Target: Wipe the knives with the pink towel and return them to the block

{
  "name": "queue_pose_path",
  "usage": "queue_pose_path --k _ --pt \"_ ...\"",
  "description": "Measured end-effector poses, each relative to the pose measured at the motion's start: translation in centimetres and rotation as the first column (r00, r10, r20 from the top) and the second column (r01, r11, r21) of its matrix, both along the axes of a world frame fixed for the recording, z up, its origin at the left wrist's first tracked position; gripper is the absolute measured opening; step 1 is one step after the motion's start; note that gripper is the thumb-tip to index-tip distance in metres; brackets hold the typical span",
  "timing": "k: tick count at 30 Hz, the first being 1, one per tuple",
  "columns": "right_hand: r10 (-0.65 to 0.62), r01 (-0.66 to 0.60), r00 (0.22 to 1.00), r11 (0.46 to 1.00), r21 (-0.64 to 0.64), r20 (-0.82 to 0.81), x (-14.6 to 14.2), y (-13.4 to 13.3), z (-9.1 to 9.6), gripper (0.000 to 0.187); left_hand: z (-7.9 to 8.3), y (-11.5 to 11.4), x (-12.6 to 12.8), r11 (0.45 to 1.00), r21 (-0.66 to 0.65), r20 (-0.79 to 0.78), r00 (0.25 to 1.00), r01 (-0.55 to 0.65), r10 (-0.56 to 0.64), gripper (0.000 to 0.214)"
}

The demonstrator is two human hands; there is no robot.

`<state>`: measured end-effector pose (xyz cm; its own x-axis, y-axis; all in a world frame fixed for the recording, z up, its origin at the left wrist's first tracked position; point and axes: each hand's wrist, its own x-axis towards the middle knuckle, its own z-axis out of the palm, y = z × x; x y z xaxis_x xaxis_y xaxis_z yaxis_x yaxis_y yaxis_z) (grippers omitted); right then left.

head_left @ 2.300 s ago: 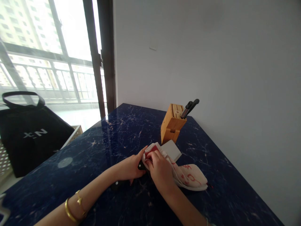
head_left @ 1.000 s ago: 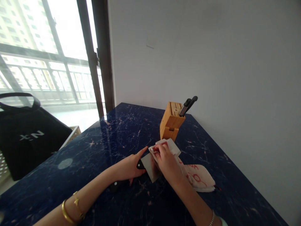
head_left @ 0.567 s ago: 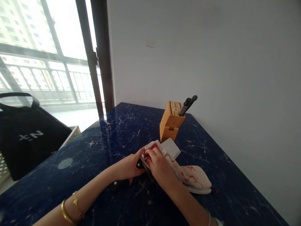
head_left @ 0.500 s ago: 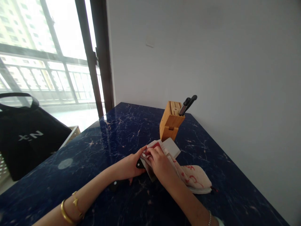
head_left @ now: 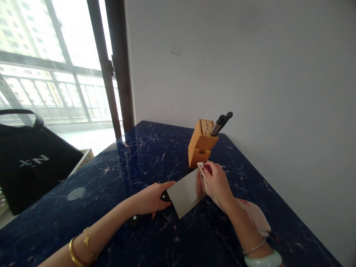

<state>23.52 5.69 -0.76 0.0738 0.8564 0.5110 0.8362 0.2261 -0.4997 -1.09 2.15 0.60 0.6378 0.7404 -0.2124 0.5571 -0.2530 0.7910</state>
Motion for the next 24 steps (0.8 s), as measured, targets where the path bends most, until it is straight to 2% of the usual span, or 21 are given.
queue_pose_path --k 4,8,11,13,16,18,19,21,24 --pt "-0.064 0.062 0.996 0.997 -0.042 -0.061 1.2 -0.2 0.2 0.021 0.2 -0.2 0.1 1.0 0.004 -0.005 1.0 0.01 -0.01 0.057" --pt "-0.016 0.002 0.991 0.995 -0.103 -0.132 1.9 -0.2 0.4 0.024 0.2 -0.3 0.1 0.998 0.07 -0.033 0.999 0.0 0.003 0.056" --pt "0.008 -0.027 0.988 0.992 -0.12 -0.152 2.4 -0.3 0.8 0.028 0.2 -0.3 0.0 0.986 0.167 -0.087 0.996 -0.012 0.026 0.055" --pt "0.041 -0.063 0.984 0.99 -0.124 -0.173 2.7 -0.3 1.1 0.029 0.2 -0.4 0.0 0.964 0.265 -0.126 0.991 -0.005 0.04 0.054" --pt "0.113 -0.145 0.959 0.984 -0.107 -0.261 3.2 -0.4 1.6 0.03 0.2 -0.5 0.1 0.891 0.453 -0.184 0.979 0.011 0.082 0.054" --pt "0.134 -0.171 0.933 0.982 -0.086 -0.333 3.5 -0.4 1.8 0.032 0.3 -0.6 0.2 0.853 0.522 -0.188 0.977 0.012 0.101 0.057" --pt "0.129 -0.166 0.925 0.983 -0.076 -0.357 3.6 -0.5 1.9 0.033 0.3 -0.6 0.2 0.853 0.522 -0.175 0.979 0.004 0.102 0.057" --pt "0.108 -0.138 0.916 0.989 -0.05 -0.385 3.7 -0.5 2.1 0.034 0.3 -0.4 0.1 0.894 0.448 -0.133 0.986 -0.032 0.102 0.056" --pt "0.104 -0.11 0.911 0.994 0.006 -0.4 3.7 -0.7 2.3 0.033 0.0 0.1 -0.2 0.974 0.214 -0.106 0.989 -0.077 0.102 0.042"
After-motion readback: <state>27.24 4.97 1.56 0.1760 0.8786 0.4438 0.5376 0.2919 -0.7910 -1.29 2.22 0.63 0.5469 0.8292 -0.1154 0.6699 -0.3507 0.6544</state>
